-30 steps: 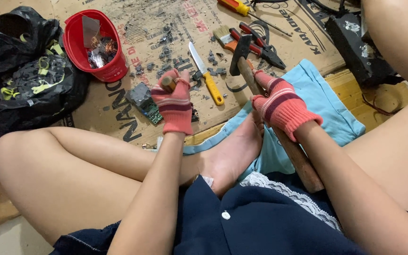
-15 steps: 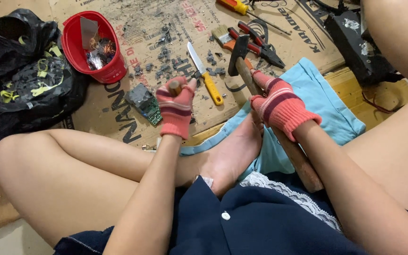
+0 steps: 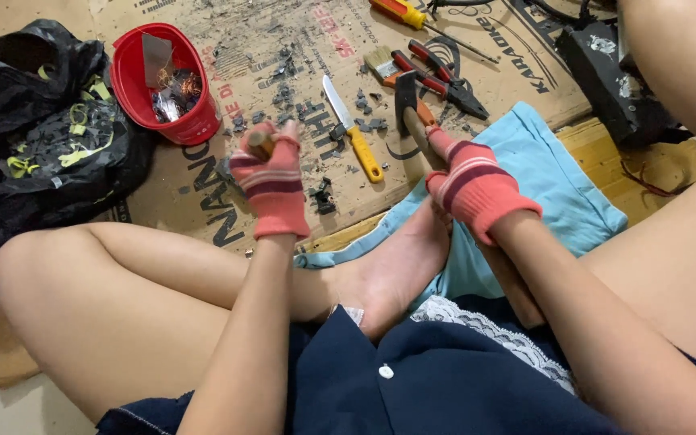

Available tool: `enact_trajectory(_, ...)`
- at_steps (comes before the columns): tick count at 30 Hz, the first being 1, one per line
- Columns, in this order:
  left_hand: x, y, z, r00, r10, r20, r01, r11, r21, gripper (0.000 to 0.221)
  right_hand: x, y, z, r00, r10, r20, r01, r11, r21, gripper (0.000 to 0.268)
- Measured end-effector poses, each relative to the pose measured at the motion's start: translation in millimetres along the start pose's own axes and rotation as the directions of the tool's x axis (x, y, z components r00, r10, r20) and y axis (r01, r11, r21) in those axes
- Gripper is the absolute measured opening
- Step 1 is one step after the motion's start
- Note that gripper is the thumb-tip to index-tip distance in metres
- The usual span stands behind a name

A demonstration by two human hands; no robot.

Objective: Disassembling a small electronic component using a hammer, pliers, and a utility knife while sitting on the floor.

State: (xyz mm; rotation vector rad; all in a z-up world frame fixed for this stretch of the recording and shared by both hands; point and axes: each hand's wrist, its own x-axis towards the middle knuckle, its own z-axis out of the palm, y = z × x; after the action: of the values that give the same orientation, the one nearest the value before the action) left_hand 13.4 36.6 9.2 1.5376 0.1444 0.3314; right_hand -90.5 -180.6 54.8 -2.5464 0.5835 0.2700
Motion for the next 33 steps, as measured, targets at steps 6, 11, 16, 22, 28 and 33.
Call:
enact_trajectory(6,24,8,-38,0.992,-0.079,-0.1,0.067,0.991,-0.118,0.019,13,-16,-1,0.986,-0.161,-0.052,0.12,0.88,-0.46,0.058)
enact_trajectory(11,33,-14,-55,0.88,-0.412,-0.235,0.345,0.896,-0.279,0.031,-14,-85,11,0.852,-0.442,0.28,0.514,0.809,-0.285,0.061)
enact_trajectory(16,28,-25,-56,0.869,-0.432,-0.242,0.341,0.876,-0.341,0.031,35,-80,84,0.826,-0.457,0.329,0.534,0.822,-0.198,0.058)
enact_trajectory(22,14,-6,-64,0.856,-0.474,-0.205,0.413,0.866,-0.282,0.027,26,-74,88,0.908,-0.409,0.092,0.241,0.689,0.684,0.041)
enact_trajectory(28,29,-19,-62,0.848,-0.518,-0.116,0.44,0.809,-0.391,0.024,22,-77,91,0.945,-0.314,0.092,0.076,0.484,0.872,0.049)
enact_trajectory(33,27,-38,-61,0.861,-0.508,-0.035,0.438,0.774,-0.456,0.019,23,-70,97,0.934,-0.354,0.05,0.134,0.477,0.868,0.049)
